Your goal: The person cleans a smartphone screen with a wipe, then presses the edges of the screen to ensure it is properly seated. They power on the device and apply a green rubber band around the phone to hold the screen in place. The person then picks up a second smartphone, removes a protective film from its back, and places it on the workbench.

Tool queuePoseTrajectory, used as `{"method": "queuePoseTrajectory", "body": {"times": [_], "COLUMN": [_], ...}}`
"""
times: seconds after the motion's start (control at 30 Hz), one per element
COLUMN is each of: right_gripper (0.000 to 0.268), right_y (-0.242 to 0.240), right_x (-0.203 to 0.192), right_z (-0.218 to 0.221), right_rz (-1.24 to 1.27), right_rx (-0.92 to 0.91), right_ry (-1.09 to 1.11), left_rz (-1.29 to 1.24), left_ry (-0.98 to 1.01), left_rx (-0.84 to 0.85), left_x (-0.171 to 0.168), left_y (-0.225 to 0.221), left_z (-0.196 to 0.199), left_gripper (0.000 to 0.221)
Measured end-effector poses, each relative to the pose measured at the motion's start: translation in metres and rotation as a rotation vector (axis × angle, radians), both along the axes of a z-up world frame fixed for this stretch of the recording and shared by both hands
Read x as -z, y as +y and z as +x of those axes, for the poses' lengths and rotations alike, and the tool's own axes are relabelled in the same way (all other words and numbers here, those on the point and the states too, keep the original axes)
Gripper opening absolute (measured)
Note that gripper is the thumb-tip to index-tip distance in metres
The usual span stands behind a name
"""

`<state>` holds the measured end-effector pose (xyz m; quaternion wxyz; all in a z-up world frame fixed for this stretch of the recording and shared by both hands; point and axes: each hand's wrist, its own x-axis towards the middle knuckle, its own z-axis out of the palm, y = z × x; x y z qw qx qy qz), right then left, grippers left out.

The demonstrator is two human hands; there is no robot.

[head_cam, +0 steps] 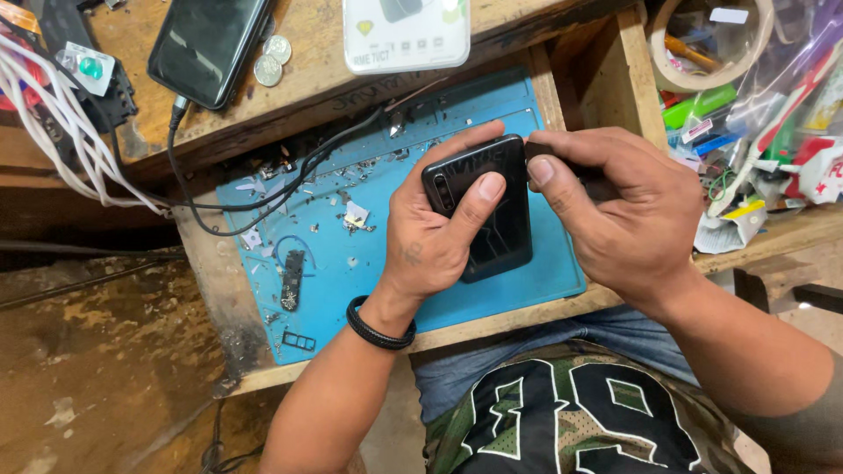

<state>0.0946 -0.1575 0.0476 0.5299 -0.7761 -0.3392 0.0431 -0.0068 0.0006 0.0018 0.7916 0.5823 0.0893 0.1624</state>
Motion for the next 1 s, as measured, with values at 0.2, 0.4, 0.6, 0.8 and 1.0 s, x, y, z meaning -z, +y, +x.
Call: {"method": "queuePoseTrajectory", "body": {"times": [0.2,0.4,0.6,0.8,1.0], "right_gripper": [0.016,0.013,0.009,0.008,0.011], "right_y": [0.001,0.008,0.008,0.005,0.006], "right_x": [0.003,-0.002,0.001,0.003,-0.002], "right_z": [0.001,0.001,0.001,0.002,0.021], "right_rz": [-0.025,0.028,-0.011,-0.037,-0.057], "right_rx": [0.024,0.001,0.016,-0.002,-0.092], "right_ry": [-0.049,-0.141,-0.2,-0.2,0.23], "left_rz": [0.007,0.018,0.058,0.132,0.058], "left_ry": [-0.005,0.016,0.019,0.049,0.073], "left_rx": [-0.012,-0.023,-0.059,-0.069,-0.034], "left_x": [0.0,-0.002,-0.005,-0.008,-0.005], "left_y": [-0.001,-0.002,-0.007,-0.008,0.001], "left_z": [0.0,0.0,-0.003,-0.007,-0.002], "left_gripper": [0.037,0.042,0.044,0.044,0.044]}}
